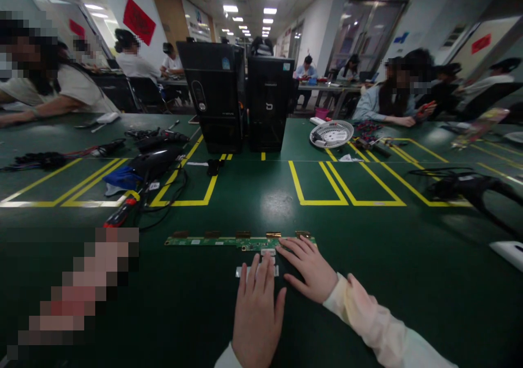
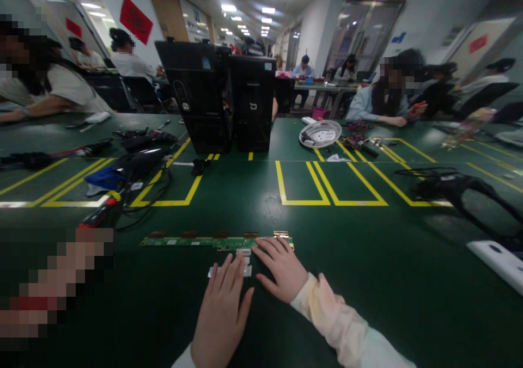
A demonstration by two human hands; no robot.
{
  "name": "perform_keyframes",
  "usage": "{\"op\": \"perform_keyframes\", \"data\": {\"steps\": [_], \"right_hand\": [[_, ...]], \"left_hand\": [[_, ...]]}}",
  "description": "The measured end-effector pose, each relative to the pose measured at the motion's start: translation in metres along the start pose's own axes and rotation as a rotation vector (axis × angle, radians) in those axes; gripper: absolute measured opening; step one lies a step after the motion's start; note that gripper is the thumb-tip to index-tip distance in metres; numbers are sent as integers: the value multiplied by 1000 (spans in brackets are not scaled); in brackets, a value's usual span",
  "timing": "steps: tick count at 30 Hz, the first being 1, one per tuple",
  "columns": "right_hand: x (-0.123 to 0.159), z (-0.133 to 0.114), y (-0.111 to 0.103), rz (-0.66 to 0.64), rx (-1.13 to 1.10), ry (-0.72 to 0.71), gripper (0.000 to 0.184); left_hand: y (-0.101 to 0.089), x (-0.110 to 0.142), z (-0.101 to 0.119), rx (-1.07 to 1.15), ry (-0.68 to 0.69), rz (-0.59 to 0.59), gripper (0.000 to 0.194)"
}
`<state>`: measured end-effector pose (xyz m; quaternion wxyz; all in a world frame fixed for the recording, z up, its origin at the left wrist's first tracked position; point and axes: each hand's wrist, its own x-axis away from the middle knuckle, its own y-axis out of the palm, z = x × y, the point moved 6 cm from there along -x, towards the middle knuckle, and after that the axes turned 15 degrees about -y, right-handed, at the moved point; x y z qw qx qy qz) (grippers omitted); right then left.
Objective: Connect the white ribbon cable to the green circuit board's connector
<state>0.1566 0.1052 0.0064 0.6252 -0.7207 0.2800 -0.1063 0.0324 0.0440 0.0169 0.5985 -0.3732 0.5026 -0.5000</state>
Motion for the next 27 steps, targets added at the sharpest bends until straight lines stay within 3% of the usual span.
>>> {"op": "perform_keyframes", "data": {"steps": [3, 8, 13, 22, 27], "right_hand": [[0, 0, 0, -1, 3, -8, 58], [1, 1, 0, -3, 0, -8, 57], [0, 1, -1, 19, 5, -25, 53], [-12, -17, -5, -17, -69, -120, 47], [-15, -17, 0, -85, -73, -73, 49]], "left_hand": [[-11, -2, -25, 37, -26, 0, 48], [-21, -7, -94, 54, -157, -7, 42], [-20, -1, -140, 77, -238, -44, 46], [-9, -2, -142, 2, -123, -17, 43], [-8, -7, -140, -2, -112, -5, 43]]}}
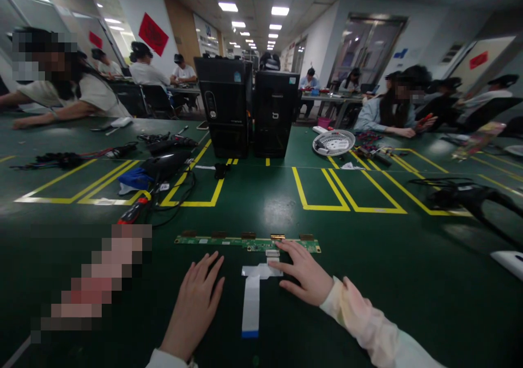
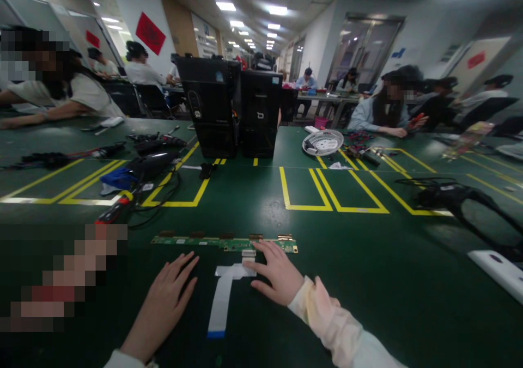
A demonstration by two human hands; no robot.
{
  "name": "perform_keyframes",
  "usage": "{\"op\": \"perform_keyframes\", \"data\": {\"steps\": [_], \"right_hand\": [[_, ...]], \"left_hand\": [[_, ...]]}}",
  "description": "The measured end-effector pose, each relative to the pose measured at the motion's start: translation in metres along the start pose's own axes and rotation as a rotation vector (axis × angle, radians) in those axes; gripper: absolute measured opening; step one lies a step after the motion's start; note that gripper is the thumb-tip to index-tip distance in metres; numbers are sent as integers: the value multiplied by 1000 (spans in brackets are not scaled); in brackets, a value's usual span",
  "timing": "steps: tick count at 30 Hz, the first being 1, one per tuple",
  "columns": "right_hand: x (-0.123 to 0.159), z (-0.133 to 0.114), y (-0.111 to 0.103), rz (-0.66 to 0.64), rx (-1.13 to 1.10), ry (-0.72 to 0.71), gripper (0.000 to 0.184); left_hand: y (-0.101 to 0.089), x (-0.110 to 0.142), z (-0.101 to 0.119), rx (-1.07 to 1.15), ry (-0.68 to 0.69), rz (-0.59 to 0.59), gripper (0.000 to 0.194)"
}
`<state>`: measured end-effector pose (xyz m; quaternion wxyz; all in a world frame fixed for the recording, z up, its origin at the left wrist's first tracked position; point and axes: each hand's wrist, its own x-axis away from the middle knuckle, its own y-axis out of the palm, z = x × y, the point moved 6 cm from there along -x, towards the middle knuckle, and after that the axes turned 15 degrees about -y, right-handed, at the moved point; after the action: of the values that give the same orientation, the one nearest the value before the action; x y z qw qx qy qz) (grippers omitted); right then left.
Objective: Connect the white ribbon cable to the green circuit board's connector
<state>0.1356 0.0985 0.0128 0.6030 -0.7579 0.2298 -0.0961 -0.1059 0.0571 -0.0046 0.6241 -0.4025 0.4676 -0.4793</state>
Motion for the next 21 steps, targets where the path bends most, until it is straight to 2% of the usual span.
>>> {"op": "perform_keyframes", "data": {"steps": [6, 10, 15, 21], "right_hand": [[4, 4, 3, -36, -54, 31, 50], [20, 6, 3, -57, -62, 57, 55], [61, 13, 2, -52, 0, 164, 57], [127, 36, -5, -5, 140, 370, 54]], "left_hand": [[3, 0, 0, -18, 14, 14, 44], [5, 0, -2, -33, 17, 15, 45], [6, 0, -3, -30, 8, 4, 45], [6, 1, -5, -22, -8, -16, 46]]}}
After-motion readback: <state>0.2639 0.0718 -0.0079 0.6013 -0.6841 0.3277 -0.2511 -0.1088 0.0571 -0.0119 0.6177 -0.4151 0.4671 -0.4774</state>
